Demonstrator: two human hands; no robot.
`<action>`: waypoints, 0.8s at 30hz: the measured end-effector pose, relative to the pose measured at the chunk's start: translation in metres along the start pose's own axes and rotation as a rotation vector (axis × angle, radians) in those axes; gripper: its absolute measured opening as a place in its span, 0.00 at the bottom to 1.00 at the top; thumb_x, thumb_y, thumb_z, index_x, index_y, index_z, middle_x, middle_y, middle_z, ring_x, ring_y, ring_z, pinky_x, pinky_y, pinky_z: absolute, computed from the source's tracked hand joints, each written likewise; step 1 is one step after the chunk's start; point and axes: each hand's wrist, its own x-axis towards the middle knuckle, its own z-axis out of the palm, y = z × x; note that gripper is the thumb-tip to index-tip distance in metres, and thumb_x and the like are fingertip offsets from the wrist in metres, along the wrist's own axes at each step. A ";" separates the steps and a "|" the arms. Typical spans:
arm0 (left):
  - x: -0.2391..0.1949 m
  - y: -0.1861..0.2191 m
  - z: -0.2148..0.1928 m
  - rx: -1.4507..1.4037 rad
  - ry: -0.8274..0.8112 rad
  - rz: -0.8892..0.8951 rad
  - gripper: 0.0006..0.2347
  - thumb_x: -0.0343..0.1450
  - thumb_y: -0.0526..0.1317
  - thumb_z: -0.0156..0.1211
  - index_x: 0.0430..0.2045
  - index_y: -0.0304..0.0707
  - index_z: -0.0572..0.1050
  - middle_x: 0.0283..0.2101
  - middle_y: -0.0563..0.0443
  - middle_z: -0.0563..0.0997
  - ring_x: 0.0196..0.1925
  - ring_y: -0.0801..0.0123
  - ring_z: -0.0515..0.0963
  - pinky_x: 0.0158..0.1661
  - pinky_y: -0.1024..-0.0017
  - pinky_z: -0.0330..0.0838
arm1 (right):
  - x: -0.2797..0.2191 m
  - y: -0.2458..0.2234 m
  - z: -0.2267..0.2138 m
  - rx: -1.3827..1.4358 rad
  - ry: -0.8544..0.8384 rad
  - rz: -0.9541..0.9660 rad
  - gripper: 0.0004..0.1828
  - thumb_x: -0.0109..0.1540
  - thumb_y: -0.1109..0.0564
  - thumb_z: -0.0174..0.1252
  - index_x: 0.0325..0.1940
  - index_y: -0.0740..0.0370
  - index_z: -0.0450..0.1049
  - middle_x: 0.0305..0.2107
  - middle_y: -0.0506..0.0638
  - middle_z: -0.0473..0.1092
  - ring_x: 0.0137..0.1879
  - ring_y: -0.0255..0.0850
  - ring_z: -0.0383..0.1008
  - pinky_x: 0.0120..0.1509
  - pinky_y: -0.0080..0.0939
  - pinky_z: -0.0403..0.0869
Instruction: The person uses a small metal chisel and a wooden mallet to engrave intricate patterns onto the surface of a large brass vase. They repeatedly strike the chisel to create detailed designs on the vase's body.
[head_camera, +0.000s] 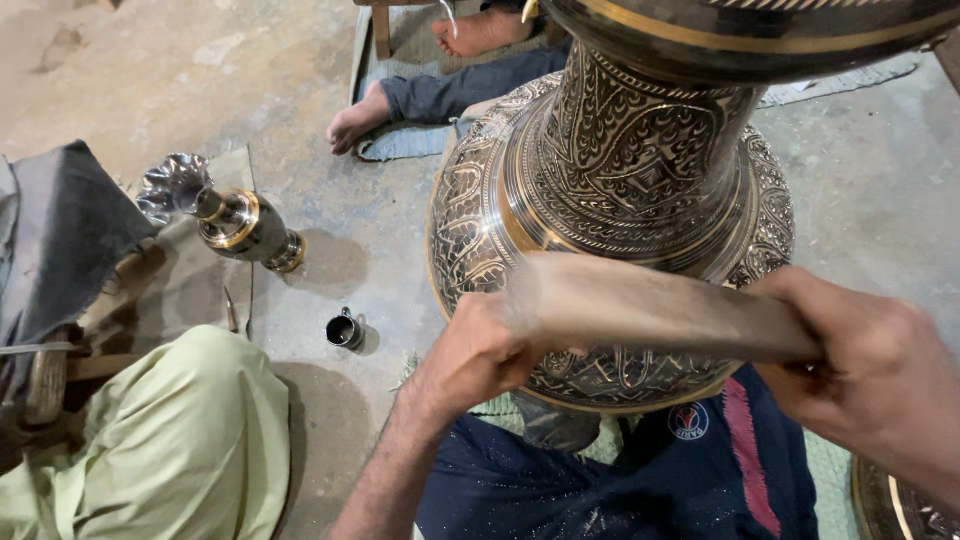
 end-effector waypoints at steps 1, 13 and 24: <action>-0.001 -0.002 0.001 -0.036 -0.013 0.016 0.15 0.63 0.25 0.65 0.42 0.41 0.81 0.47 0.49 0.85 0.50 0.61 0.85 0.52 0.67 0.82 | 0.000 0.000 0.000 0.004 0.034 -0.038 0.26 0.49 0.60 0.68 0.52 0.51 0.77 0.29 0.47 0.79 0.35 0.39 0.81 0.42 0.39 0.78; -0.001 -0.002 -0.006 -0.011 -0.140 -0.107 0.19 0.64 0.31 0.70 0.51 0.38 0.78 0.43 0.48 0.84 0.40 0.58 0.80 0.44 0.65 0.80 | -0.002 -0.015 -0.009 -0.147 0.073 -0.173 0.27 0.44 0.61 0.68 0.48 0.51 0.77 0.33 0.47 0.78 0.38 0.38 0.82 0.42 0.42 0.79; -0.005 -0.003 0.004 -0.060 -0.084 -0.099 0.10 0.69 0.27 0.64 0.40 0.41 0.82 0.39 0.52 0.85 0.43 0.70 0.86 0.42 0.76 0.86 | -0.004 -0.021 -0.018 -0.121 0.028 -0.095 0.26 0.47 0.58 0.72 0.49 0.49 0.77 0.34 0.46 0.79 0.38 0.41 0.83 0.43 0.43 0.79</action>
